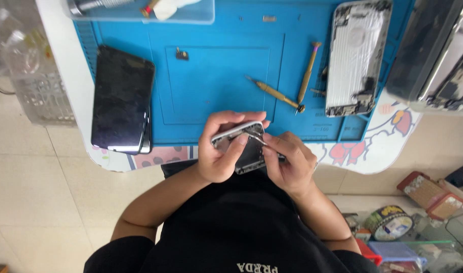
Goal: The person disassembles a smartphone at a repair bench. They pry the frame with a pick, unscrew internal screws with a screwdriver, lift out small components with tweezers, and handle the separated back housing and midframe while sorting tiny parts on the mat.
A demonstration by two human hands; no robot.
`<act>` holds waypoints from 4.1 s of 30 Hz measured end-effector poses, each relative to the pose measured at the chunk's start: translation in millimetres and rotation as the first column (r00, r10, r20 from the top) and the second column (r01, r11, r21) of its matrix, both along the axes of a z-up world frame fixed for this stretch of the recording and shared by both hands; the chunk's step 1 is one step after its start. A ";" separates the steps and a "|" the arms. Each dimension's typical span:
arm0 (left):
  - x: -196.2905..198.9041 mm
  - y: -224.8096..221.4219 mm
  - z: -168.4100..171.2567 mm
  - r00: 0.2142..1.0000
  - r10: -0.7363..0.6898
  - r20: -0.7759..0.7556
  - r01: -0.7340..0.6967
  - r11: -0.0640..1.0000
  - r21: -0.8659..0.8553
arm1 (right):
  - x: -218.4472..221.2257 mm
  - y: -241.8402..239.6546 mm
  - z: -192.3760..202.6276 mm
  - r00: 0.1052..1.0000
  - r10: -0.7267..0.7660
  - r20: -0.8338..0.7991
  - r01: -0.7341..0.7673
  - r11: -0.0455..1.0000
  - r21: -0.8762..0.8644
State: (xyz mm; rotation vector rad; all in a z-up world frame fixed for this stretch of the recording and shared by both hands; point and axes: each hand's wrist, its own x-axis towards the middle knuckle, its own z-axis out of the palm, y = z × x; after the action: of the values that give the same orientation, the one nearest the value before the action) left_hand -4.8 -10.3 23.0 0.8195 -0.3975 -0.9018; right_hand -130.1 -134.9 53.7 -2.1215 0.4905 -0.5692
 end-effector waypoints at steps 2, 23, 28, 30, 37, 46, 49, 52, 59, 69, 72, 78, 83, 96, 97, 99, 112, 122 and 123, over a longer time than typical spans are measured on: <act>-1.1 -0.7 1.9 1.000 0.014 0.021 -0.014 1.000 -0.015 | 3.9 0.4 5.9 1.000 -0.010 0.012 0.009 1.000 0.002; 0.6 -1.2 8.0 1.000 -0.005 0.010 0.005 1.000 -0.019 | 1.5 5.0 9.7 0.998 -0.061 -0.023 0.063 0.996 0.059; 3.9 -0.7 6.7 0.999 -0.015 0.028 0.015 1.000 -0.009 | 2.0 4.8 7.1 0.996 -0.069 -0.049 0.073 0.994 0.076; 3.6 -0.1 3.3 0.998 -0.017 0.059 0.020 0.999 -0.043 | 3.1 4.5 7.8 0.999 -0.044 -0.014 0.046 0.993 0.109; 5.3 9.5 5.1 0.998 -0.036 0.048 0.035 0.999 0.026 | -4.3 13.4 -6.4 1.000 -0.012 -0.016 0.014 0.993 0.115; 1.9 16.0 1.6 0.998 -0.047 0.046 0.045 0.999 0.029 | -6.9 15.8 -10.1 1.000 0.006 0.030 -0.009 0.995 0.098; 3.5 16.9 2.1 0.999 -0.046 0.016 0.045 0.999 0.018 | -7.6 15.7 -13.2 1.000 -0.004 0.024 0.002 0.996 0.088; 2.5 17.3 1.2 0.998 -0.051 0.034 0.050 0.998 0.025 | -5.3 14.8 -11.8 0.999 -0.012 0.040 0.009 0.996 0.091; 1.8 16.2 0.2 0.999 -0.035 0.038 0.034 0.999 0.018 | -4.5 16.4 -12.8 0.999 0.000 0.044 -0.003 0.998 0.064; 0.3 17.7 -0.9 0.999 -0.039 0.028 0.039 0.999 0.033 | -5.8 16.3 -16.7 0.998 0.000 0.060 -0.003 0.999 0.044; -2.0 19.0 -3.9 0.998 -0.038 0.050 0.035 0.998 0.049 | -6.8 16.1 -16.3 0.999 -0.008 0.052 0.006 0.999 0.044; -2.4 19.9 -2.9 0.999 -0.043 0.023 0.042 0.998 0.054 | -7.3 17.6 -16.6 0.999 -0.017 0.050 0.014 0.998 0.061; -3.2 19.7 -2.3 0.999 -0.042 -0.005 0.042 0.997 0.064 | -7.1 17.4 -16.4 0.999 -0.015 0.051 0.012 0.998 0.058; -2.6 18.5 -0.8 0.999 -0.024 0.036 0.021 0.998 0.059 | -10.1 15.9 -18.5 0.999 0.017 0.045 -0.021 0.997 0.077; -2.7 18.5 -0.6 0.999 -0.024 0.035 0.022 0.998 0.061 | -10.6 15.7 -18.7 0.999 0.016 0.044 -0.020 0.997 0.079; -2.8 18.2 -0.1 1.000 -0.022 0.020 0.021 0.998 0.061 | -11.4 15.0 -18.9 0.999 0.020 0.044 -0.024 0.997 0.075; -4.2 17.7 -2.3 0.999 -0.020 0.051 0.017 0.998 0.059 | -13.2 15.2 -22.1 0.999 0.008 0.050 -0.013 0.995 0.096; -5.1 18.3 -4.8 0.998 -0.027 0.055 0.023 0.997 0.070 | -10.5 14.5 -22.7 0.998 0.019 0.063 -0.023 0.997 0.068; -5.4 18.2 -5.2 0.998 -0.025 0.061 0.021 0.997 0.068 | -10.0 15.0 -23.0 0.997 0.013 0.073 -0.016 0.999 0.047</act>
State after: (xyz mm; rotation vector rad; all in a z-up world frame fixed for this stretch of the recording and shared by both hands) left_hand -10.3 8.0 17.8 0.9077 -0.4338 -0.9169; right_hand -140.1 -119.9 30.7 -2.0501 0.4430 -0.6184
